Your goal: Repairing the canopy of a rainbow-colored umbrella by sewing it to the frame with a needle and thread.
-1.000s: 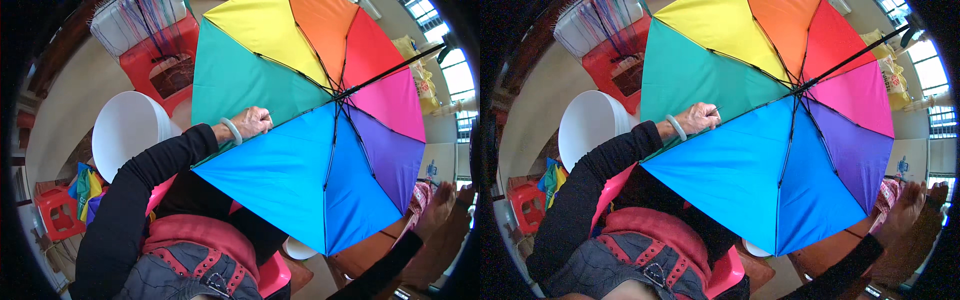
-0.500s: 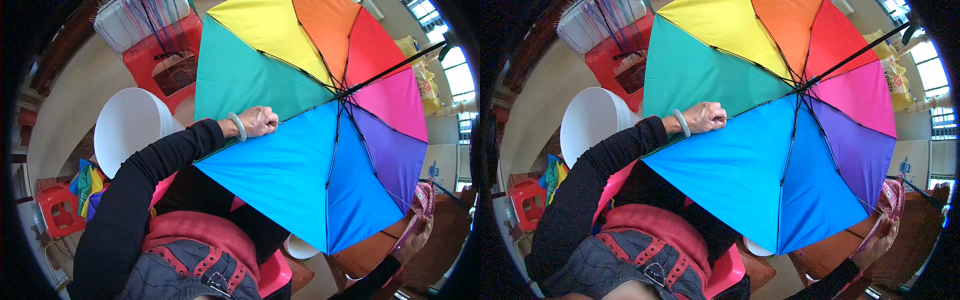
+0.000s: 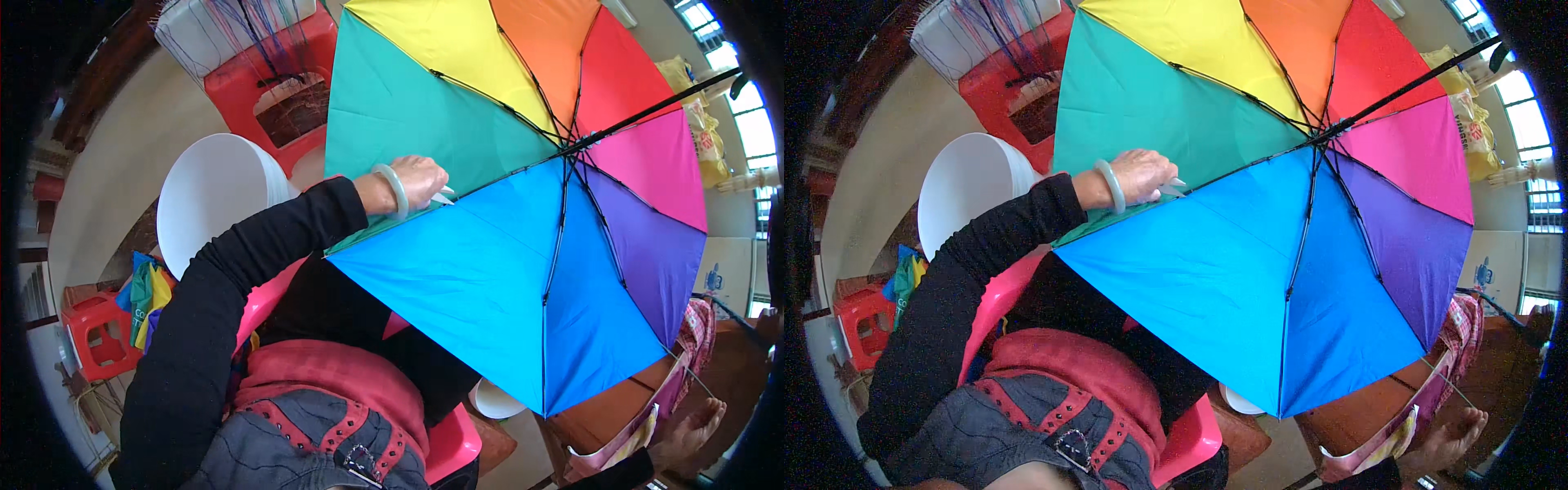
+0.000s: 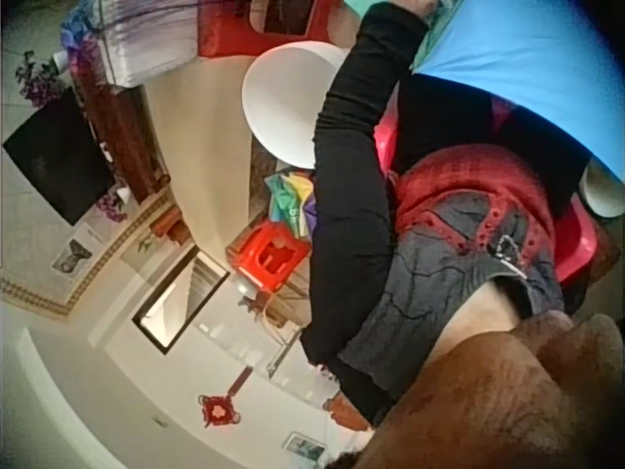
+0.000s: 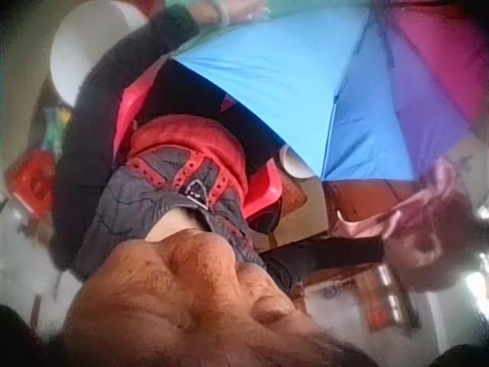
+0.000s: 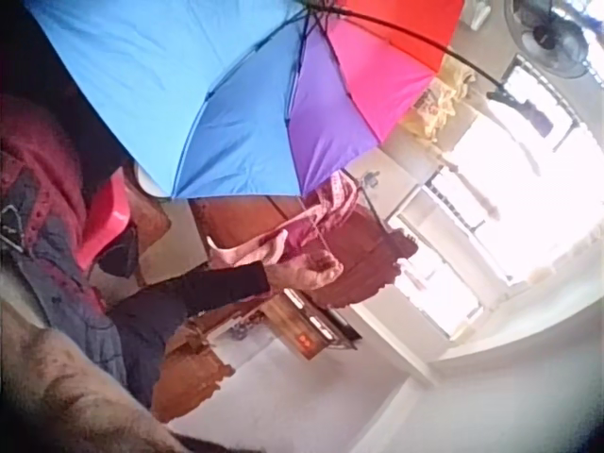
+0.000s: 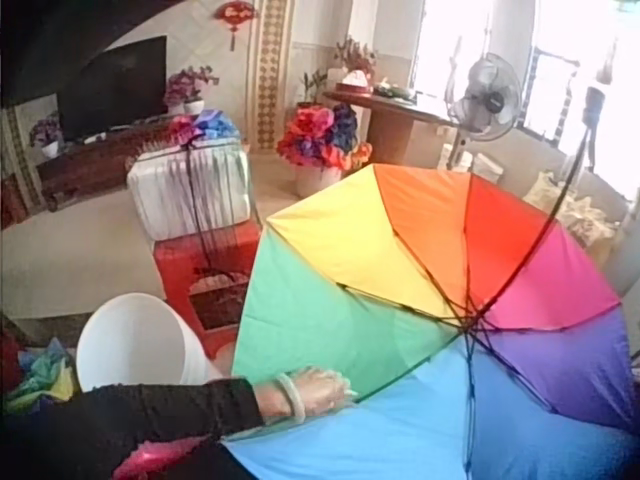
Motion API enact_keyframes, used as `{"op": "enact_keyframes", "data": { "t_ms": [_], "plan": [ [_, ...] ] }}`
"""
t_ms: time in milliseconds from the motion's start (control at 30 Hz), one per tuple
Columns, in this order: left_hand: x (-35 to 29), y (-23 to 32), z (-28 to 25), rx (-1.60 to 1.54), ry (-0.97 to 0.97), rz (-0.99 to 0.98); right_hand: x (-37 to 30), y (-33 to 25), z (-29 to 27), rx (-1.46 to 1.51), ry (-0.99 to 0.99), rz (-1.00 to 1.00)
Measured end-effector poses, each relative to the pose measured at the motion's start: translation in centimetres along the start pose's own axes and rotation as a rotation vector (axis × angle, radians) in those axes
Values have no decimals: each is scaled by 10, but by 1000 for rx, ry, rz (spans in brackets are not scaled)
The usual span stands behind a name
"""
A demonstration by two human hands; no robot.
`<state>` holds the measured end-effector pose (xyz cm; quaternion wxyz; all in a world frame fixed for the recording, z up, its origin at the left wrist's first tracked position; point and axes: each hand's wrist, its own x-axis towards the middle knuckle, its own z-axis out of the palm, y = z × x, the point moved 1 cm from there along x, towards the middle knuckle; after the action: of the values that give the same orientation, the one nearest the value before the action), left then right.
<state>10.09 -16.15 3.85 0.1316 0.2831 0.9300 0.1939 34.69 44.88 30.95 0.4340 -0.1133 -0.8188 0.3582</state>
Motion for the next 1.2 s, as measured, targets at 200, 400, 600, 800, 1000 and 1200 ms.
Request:
{"op": "enact_keyframes", "data": {
  "t_ms": [200, 400, 600, 800, 1000, 1200],
  "plan": [
    [3, 28, -13, 211, -27, 5, 1, -44, -3, 350, 71, 157],
    [12, 24, 15, 292, 14, 69, -5, -43, -11, 257, 91, 130],
    [13, 29, 3, 314, -66, 24, -34, -72, 42, 121, -20, 52],
    [8, 23, 3, 271, -24, 40, -59, -85, 67, -13, -119, -32],
    [7, 23, 5, 294, 20, 43, -51, -63, 51, -159, -221, -112],
    [-5, 19, -9, 300, 33, 10, -73, -78, 113, -234, -361, -176]
  ]
}}
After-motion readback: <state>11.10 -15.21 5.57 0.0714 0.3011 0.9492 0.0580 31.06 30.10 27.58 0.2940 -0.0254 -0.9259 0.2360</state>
